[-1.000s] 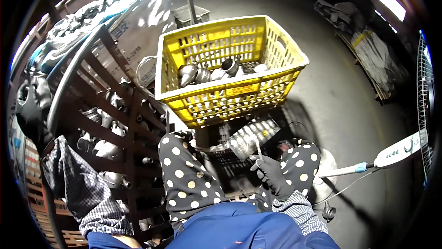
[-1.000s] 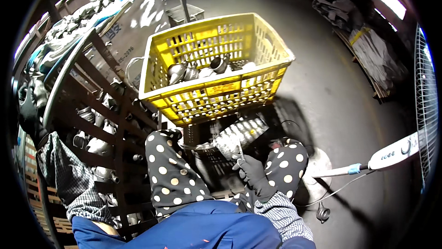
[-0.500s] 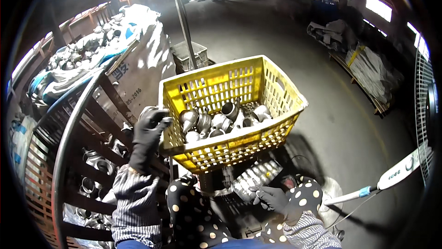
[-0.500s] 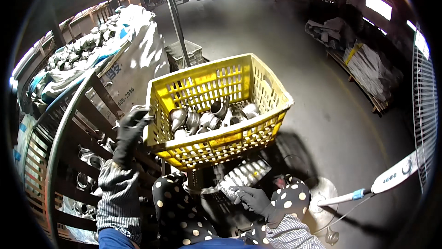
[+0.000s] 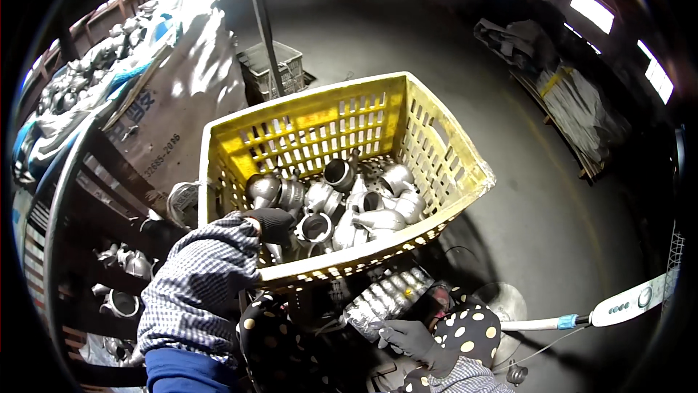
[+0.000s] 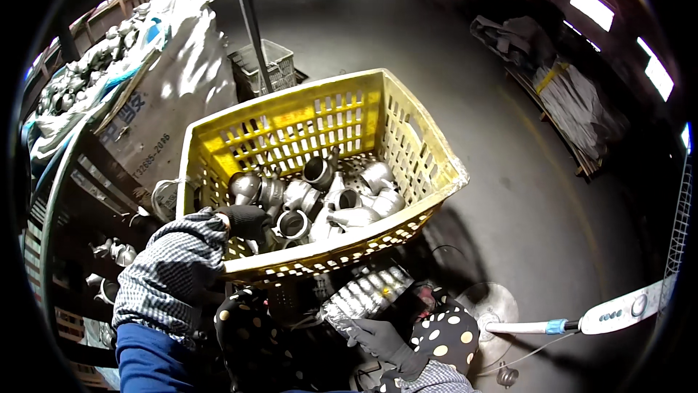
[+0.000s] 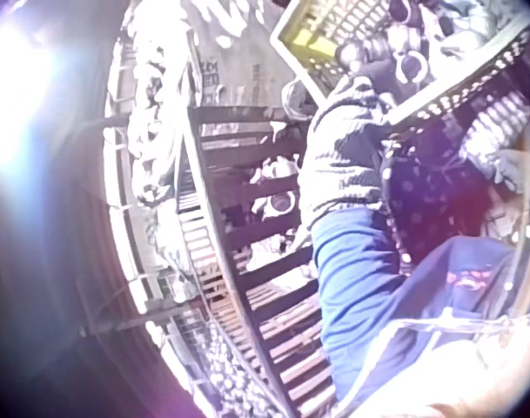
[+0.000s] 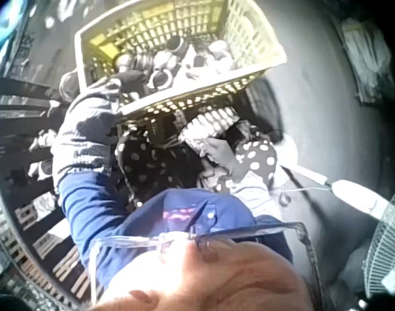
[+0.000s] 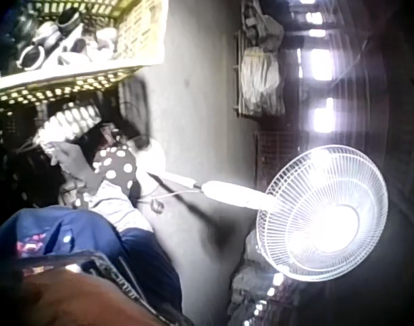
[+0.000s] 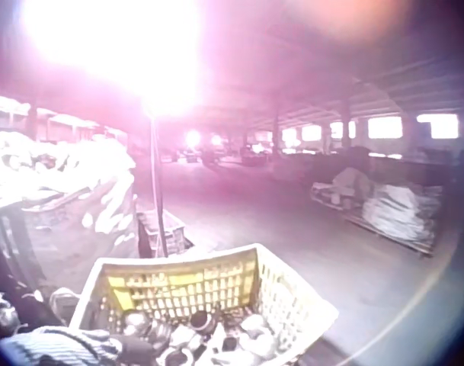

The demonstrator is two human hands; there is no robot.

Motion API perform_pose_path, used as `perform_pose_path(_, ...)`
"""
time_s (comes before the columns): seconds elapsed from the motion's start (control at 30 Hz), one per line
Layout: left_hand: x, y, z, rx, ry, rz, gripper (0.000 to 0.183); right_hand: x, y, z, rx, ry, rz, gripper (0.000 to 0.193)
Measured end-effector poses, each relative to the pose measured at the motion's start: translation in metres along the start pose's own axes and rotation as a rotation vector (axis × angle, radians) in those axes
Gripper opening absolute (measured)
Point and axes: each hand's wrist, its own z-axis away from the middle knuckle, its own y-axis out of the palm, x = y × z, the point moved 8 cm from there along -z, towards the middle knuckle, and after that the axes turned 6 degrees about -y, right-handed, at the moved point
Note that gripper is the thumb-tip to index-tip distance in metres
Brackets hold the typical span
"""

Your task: The person holds a metal elbow fitting and polishes its surface using a small tool, then switches to another fitting from a yellow basket and repeats the process. They also use a flat metal plate to work on the edges of the fittings.

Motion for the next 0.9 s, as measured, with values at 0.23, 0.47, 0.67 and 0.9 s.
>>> perform_pose_path(0.23, -0.025, -0.032, 0.025, -0.046, -0.003, 0.071, 0.024, 0.010, -0.003, 0.004, -0.002, 0.010, -0.022, 0.032)
perform_pose_path(0.47, -0.013, -0.113, 0.149, -0.644, -0.222, 0.409, 0.018, 0.009, -0.018, 0.011, -0.109, -0.033, -0.074, 0.026)
perform_pose_path(0.67, -0.058, -0.112, 0.287, -1.085, 0.067, 1.166, 0.027, 0.009, -0.019, 0.018, -0.155, -0.030, -0.185, 0.025)
perform_pose_path(0.9, -0.123, 0.020, 0.301, -0.951, -0.115, 1.662, 0.027, 0.028, 0.011, 0.027, 0.011, -0.288, -0.325, 0.038)
